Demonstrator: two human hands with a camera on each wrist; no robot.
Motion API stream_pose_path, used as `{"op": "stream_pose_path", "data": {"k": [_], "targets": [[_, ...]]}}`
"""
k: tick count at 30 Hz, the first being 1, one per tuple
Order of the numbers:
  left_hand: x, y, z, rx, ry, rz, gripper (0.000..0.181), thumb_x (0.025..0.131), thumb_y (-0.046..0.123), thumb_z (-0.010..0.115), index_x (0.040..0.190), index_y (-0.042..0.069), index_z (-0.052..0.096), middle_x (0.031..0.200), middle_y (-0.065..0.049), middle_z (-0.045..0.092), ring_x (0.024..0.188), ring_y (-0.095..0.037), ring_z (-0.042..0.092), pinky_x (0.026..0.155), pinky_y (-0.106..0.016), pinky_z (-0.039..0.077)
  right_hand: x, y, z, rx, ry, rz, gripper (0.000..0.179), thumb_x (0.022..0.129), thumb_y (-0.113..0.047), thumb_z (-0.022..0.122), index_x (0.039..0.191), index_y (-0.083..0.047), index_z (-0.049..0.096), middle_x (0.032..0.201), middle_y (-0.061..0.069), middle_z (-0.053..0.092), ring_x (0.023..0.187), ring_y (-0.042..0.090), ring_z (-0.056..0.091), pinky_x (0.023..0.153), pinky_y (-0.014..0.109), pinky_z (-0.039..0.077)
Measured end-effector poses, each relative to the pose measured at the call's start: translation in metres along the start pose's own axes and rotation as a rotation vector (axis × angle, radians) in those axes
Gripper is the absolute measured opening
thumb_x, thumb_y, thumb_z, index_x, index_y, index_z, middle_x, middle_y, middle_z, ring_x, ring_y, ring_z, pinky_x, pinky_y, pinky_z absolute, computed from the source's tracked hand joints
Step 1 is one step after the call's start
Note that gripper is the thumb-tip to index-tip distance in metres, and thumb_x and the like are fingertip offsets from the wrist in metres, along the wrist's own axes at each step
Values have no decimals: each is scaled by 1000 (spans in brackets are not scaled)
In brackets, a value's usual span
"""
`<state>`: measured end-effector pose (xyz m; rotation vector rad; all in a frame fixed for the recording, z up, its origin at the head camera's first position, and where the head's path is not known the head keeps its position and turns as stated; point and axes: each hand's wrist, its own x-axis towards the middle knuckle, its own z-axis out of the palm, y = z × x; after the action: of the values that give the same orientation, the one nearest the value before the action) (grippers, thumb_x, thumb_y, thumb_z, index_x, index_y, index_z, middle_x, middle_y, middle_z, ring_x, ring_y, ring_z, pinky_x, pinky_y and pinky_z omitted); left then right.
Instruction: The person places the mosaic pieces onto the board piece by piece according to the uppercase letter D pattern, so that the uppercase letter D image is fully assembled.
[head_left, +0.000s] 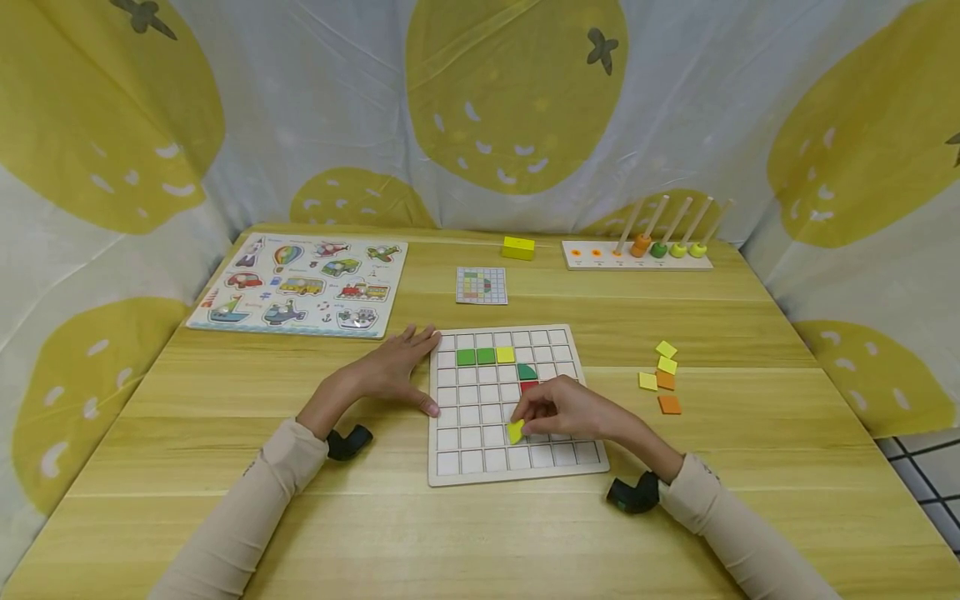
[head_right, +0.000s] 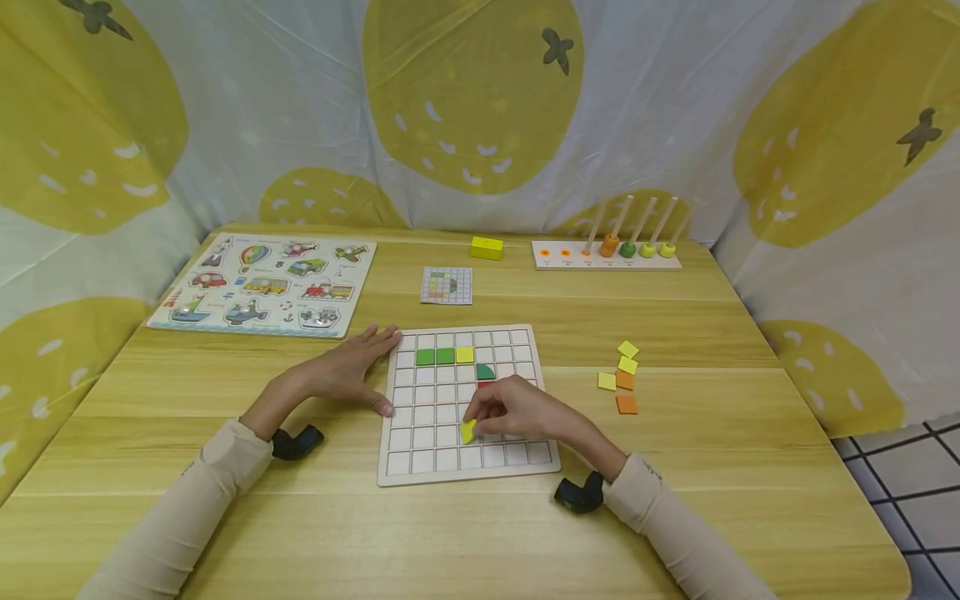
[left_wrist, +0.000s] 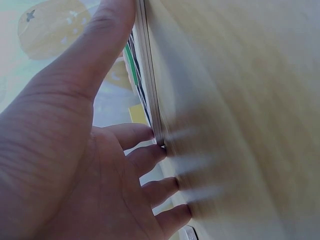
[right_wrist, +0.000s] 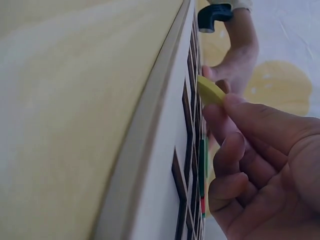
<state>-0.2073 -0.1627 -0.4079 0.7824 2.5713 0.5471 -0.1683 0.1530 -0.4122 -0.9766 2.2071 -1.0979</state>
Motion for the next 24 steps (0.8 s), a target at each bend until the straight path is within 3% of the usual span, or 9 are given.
{"op": "stream_pose_path", "data": {"k": [24], "targets": [[0,0,0,8,1,3,119,69,60,77,153,1,15,159,-18,8,145,-42,0,117,-55,7,1,0,5,-163,20,-15,9,86,-11,71,95,-15,71,73,-11,58,65,3,49,57,17,41]]}}
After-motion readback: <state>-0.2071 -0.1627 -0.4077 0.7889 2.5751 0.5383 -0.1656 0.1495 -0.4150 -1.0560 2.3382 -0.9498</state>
